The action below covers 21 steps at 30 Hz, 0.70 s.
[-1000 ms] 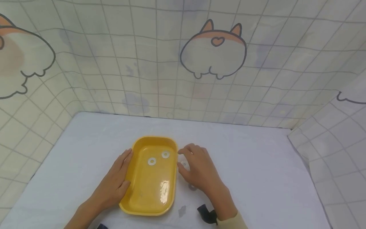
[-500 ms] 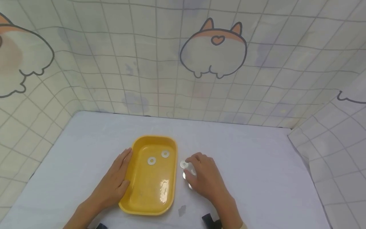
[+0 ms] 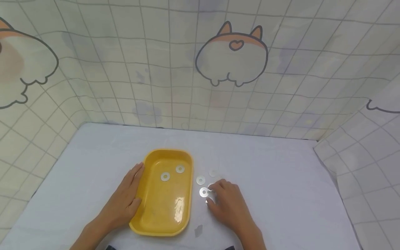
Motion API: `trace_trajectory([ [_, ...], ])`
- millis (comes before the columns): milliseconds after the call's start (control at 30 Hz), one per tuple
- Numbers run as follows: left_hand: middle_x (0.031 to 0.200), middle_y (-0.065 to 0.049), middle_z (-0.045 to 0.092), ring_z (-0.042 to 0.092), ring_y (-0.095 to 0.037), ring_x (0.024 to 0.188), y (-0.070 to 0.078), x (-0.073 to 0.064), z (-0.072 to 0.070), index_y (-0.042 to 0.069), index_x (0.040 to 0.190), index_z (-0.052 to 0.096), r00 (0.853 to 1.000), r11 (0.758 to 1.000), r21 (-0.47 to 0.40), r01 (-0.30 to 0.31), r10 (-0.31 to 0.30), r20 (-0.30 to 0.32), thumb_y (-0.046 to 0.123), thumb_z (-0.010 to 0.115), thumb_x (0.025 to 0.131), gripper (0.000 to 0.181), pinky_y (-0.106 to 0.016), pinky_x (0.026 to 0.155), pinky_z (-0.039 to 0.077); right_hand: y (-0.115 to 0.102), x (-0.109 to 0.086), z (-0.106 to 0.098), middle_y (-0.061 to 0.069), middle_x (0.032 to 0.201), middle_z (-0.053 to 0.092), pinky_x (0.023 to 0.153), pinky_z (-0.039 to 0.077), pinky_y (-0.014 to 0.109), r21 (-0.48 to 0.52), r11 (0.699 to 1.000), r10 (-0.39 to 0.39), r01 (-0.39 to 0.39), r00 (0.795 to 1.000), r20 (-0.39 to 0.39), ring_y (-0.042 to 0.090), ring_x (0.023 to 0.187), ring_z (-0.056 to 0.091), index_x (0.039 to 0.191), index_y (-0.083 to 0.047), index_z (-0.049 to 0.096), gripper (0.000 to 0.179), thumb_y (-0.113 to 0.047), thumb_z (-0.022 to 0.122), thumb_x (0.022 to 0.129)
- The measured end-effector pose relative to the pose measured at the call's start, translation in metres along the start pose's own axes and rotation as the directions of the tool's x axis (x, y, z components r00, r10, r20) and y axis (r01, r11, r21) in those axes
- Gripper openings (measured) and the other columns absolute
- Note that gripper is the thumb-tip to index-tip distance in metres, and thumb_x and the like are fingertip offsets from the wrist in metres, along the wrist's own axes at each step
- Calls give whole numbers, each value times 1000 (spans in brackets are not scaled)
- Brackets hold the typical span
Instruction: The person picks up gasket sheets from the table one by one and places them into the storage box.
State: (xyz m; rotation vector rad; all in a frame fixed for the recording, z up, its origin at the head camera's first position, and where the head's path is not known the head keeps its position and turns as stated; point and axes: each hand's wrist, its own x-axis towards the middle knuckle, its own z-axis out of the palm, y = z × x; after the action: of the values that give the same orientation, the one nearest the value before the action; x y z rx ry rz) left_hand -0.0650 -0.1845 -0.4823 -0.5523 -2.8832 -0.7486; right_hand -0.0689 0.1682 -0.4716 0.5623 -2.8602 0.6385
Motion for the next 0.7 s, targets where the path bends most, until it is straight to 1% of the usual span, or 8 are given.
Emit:
trace_trajectory([
  [133, 177, -13, 21, 22, -32, 164, 0, -1, 1, 4, 170, 16, 1000, 1000, 0, 9, -9, 0, 6, 52, 87, 90, -13, 131, -9, 1, -7, 1, -3, 105, 72, 93, 57, 42, -5, 1000, 23, -23, 1000, 14, 15, 96, 66, 106, -17, 76, 31, -23, 91, 80],
  [300, 176, -14, 22, 23, -32, 164, 1, -1, 1, 4, 169, 17, 1000, 1000, -2, 1, -1, -5, 5, 51, 89, 88, -13, 131, -9, 1, -13, 3, -6, 105, 71, 97, 56, 42, -10, 995, 98, -97, 992, 80, 13, 99, 66, 104, -20, 77, 28, -24, 91, 80],
  [367, 176, -15, 23, 24, -33, 164, 1, -1, 1, 3, 169, 18, 1000, 1000, 0, -8, 8, -14, 6, 52, 90, 86, -14, 132, -9, 0, -14, 3, -7, 105, 71, 98, 56, 41, -10, 994, 114, -113, 989, 99, 12, 99, 65, 104, -21, 77, 28, -23, 91, 80],
  [533, 174, -18, 27, 27, -35, 162, 1, 0, 1, 0, 167, 22, 998, 999, 20, -41, 42, -46, 8, 56, 94, 81, -17, 134, -6, 2, -17, 4, -10, 99, 70, 99, 55, 41, -15, 993, 122, -121, 986, 113, 9, 95, 63, 102, -22, 77, 26, -22, 91, 80],
  [700, 173, -19, 28, 28, -36, 161, 0, -1, 1, -2, 167, 23, 996, 997, 40, -59, 61, -59, 13, 59, 98, 79, -18, 134, -5, 3, -17, 5, -12, 94, 70, 99, 55, 40, -19, 993, 114, -113, 988, 105, 6, 90, 61, 99, -22, 77, 23, -21, 90, 80],
])
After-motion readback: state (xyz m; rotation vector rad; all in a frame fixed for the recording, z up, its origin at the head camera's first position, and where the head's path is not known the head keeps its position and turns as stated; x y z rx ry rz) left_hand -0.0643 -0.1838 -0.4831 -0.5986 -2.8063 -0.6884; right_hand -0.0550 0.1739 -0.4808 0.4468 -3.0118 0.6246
